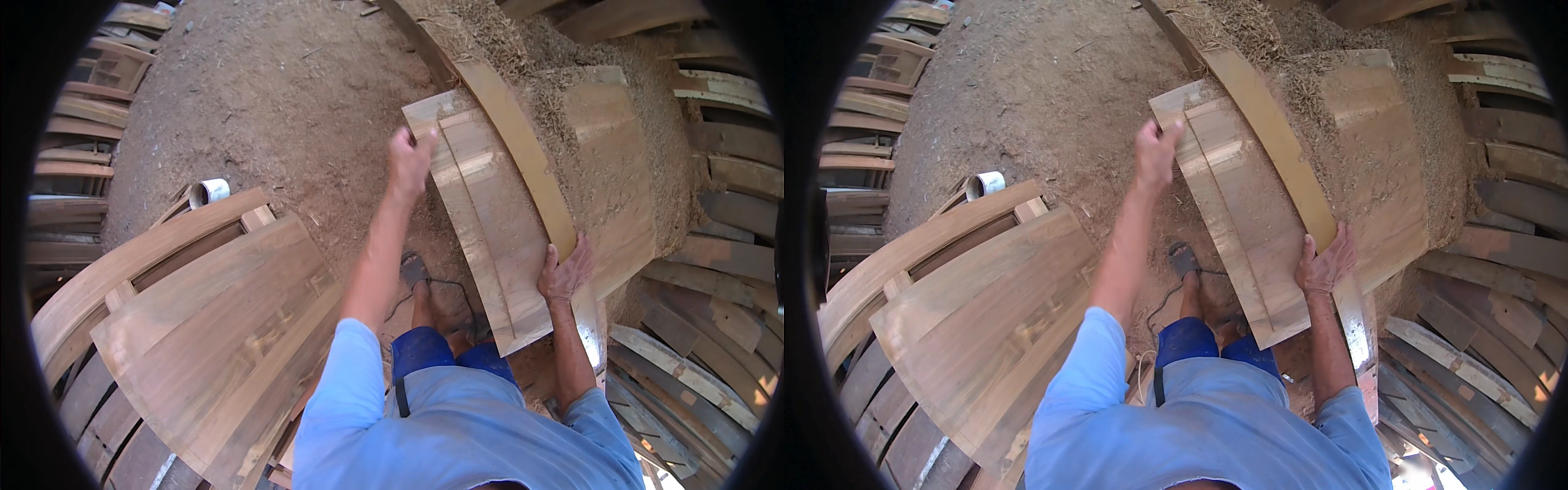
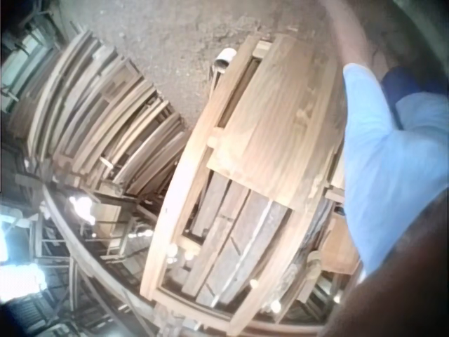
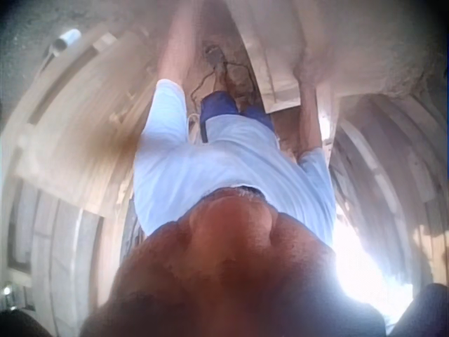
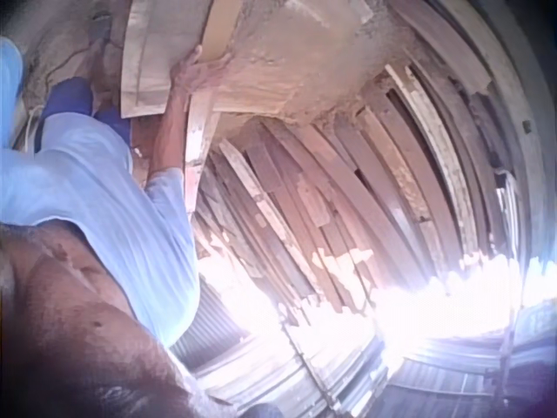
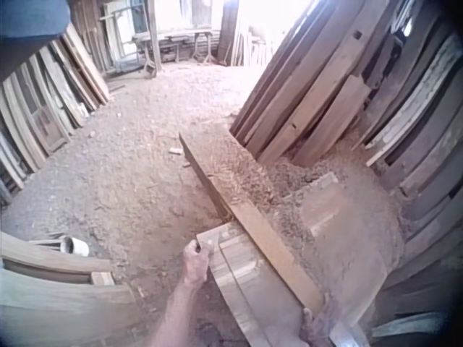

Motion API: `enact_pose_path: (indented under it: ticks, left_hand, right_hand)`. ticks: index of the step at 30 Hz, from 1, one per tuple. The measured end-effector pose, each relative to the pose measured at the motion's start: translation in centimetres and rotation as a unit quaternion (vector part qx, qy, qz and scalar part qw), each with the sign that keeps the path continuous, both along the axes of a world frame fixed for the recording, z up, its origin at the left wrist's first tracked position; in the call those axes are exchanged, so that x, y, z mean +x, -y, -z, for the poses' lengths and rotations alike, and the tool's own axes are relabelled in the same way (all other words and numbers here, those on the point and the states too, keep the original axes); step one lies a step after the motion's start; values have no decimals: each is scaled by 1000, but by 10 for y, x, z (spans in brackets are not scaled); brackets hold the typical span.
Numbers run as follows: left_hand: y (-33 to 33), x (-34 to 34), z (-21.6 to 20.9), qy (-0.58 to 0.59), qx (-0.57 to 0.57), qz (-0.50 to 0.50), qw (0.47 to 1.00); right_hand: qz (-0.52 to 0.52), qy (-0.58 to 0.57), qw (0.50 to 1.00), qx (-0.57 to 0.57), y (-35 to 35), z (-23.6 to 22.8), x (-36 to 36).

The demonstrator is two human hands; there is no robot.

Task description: The person uses a belt sander to smooth wood panels, then moves and stacks several rectangular wood blocks by hand in a workshop.

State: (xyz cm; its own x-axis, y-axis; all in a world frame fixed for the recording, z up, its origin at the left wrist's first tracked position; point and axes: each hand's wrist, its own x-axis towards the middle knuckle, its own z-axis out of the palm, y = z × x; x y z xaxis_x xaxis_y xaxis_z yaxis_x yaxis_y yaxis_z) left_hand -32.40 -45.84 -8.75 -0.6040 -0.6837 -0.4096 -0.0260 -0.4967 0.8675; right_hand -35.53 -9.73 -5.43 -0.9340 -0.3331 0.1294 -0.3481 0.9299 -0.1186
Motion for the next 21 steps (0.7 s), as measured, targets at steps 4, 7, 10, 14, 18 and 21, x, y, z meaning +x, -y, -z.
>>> enact_pose_path:
  ticks: [4, 7, 10, 14, 18, 21]
  left_hand:
    - [58, -24, 15, 12, -54, -85, 995]
    - [42, -21, 10, 37, -38, -87, 995]
    - [-39, 4, -4, 97, -38, -44, 994]
    - [-180, 78, -8, 105, -1, -3, 994]
    - [-322, 169, -13, 154, 15, 105, 982]
    - [-403, 237, 19, 241, -91, 358, 898]
  right_hand:
    - [8, 11, 1000, 8, 4, 4, 1]
    - [19, 20, 1000, 13, 4, 4, 0]
    - [41, 26, 998, 29, -2, 2, 1]
    - [55, 38, 997, 33, -3, -2, 2]
    - [62, 49, 997, 21, 1, -10, 9]
    - [53, 51, 997, 8, 7, -19, 13]
